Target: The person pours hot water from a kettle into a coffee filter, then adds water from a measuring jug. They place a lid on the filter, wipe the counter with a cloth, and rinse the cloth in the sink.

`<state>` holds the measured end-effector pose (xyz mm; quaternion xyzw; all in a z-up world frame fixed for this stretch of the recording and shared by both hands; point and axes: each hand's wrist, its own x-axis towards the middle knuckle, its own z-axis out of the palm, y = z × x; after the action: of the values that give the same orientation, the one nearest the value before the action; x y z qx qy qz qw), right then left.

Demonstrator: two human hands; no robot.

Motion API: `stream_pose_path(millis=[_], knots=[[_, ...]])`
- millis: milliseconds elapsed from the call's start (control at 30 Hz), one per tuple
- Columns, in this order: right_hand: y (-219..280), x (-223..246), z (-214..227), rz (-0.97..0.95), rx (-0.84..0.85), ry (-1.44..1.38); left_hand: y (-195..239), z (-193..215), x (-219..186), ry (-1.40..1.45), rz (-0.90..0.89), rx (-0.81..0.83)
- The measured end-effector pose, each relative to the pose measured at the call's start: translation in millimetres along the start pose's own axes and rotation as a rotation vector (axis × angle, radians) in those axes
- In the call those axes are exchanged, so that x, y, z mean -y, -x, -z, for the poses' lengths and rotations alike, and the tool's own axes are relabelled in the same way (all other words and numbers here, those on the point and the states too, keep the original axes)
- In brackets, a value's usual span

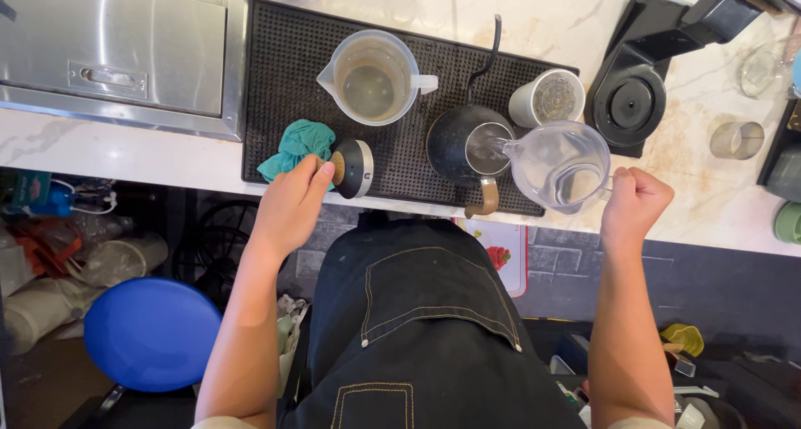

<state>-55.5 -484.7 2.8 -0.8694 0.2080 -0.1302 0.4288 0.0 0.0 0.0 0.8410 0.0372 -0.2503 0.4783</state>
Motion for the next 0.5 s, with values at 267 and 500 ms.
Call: stream_pose_path(millis=[267, 500], knots=[[1.4, 6.1, -0.5, 0.025, 0.008, -0.01, 1.5, -1.1, 3.3, -0.015, -0.034, -0.006], [3.8, 10.2, -3.6, 0.023, 0.012, 0.009, 4.3, -0.4, 2.6, -0.032, -0.047, -0.005]])
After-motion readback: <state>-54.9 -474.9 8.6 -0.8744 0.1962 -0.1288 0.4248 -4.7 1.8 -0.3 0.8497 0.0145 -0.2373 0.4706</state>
